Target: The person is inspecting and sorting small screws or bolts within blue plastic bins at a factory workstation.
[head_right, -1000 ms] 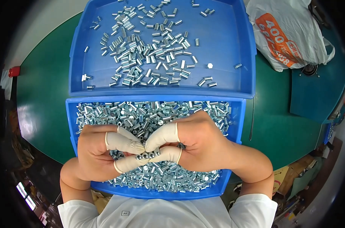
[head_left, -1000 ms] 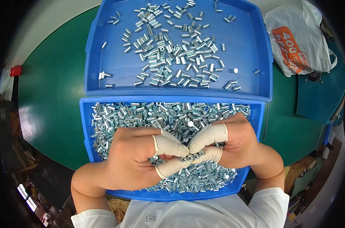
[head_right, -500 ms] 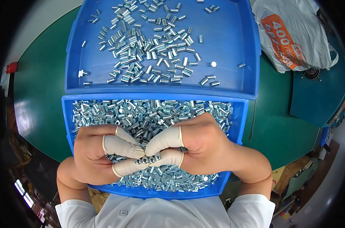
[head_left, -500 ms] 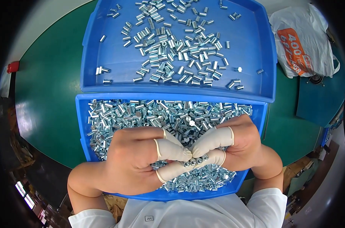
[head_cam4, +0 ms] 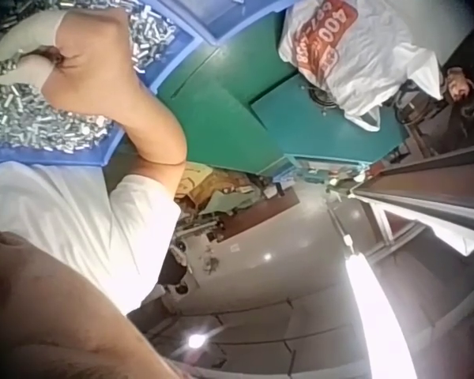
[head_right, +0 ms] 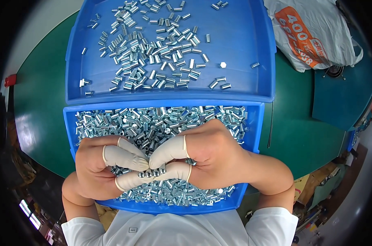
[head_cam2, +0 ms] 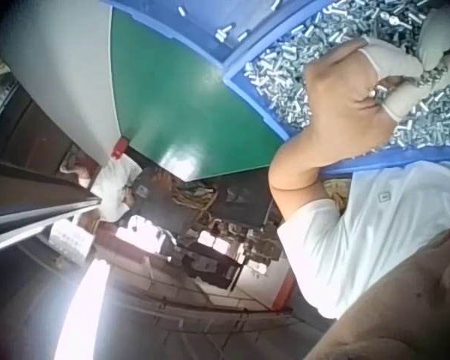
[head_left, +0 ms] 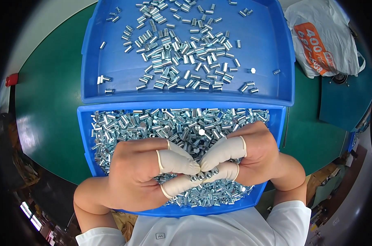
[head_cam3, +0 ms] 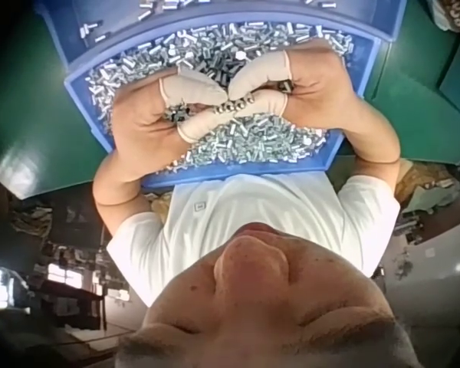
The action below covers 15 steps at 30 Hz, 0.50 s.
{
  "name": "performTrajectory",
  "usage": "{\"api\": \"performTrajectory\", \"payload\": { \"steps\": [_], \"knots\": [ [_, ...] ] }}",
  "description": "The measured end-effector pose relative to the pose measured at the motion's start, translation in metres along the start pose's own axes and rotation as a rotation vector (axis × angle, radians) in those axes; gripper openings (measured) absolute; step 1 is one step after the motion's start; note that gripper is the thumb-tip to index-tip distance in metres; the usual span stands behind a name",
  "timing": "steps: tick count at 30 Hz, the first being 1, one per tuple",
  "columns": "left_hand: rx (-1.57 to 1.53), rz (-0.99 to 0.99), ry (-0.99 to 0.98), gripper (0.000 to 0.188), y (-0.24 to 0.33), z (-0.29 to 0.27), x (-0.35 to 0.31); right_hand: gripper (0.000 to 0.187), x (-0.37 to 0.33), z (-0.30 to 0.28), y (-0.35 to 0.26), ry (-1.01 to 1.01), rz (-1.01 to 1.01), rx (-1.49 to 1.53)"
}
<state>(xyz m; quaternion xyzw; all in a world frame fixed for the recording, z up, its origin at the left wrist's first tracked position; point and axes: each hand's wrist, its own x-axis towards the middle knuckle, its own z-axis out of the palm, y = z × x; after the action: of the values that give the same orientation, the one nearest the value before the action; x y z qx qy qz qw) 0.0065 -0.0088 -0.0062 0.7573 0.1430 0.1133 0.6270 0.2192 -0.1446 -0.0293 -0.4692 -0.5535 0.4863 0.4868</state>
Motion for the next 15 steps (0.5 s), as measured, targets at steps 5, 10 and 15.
{"api": "performTrajectory", "payload": {
  "steps": [5, 10, 15],
  "knots": [
    [0.011, -0.009, -0.004, 0.027, 0.0021, -0.0004, 0.001, 0.018, 0.0, -0.0004, -0.0011, -0.006, 0.018, -0.008],
    [-0.009, -0.003, 0.007, 0.028, 0.0014, 0.0009, -0.0006, 0.022, -0.0005, 0.0007, -0.0028, -0.001, 0.058, 0.001],
    [-0.011, 0.009, 0.01, 0.029, 0.0013, 0.0004, -0.0008, 0.022, 0.0003, 0.0027, -0.0032, 0.007, 0.057, 0.002]
  ]
}}
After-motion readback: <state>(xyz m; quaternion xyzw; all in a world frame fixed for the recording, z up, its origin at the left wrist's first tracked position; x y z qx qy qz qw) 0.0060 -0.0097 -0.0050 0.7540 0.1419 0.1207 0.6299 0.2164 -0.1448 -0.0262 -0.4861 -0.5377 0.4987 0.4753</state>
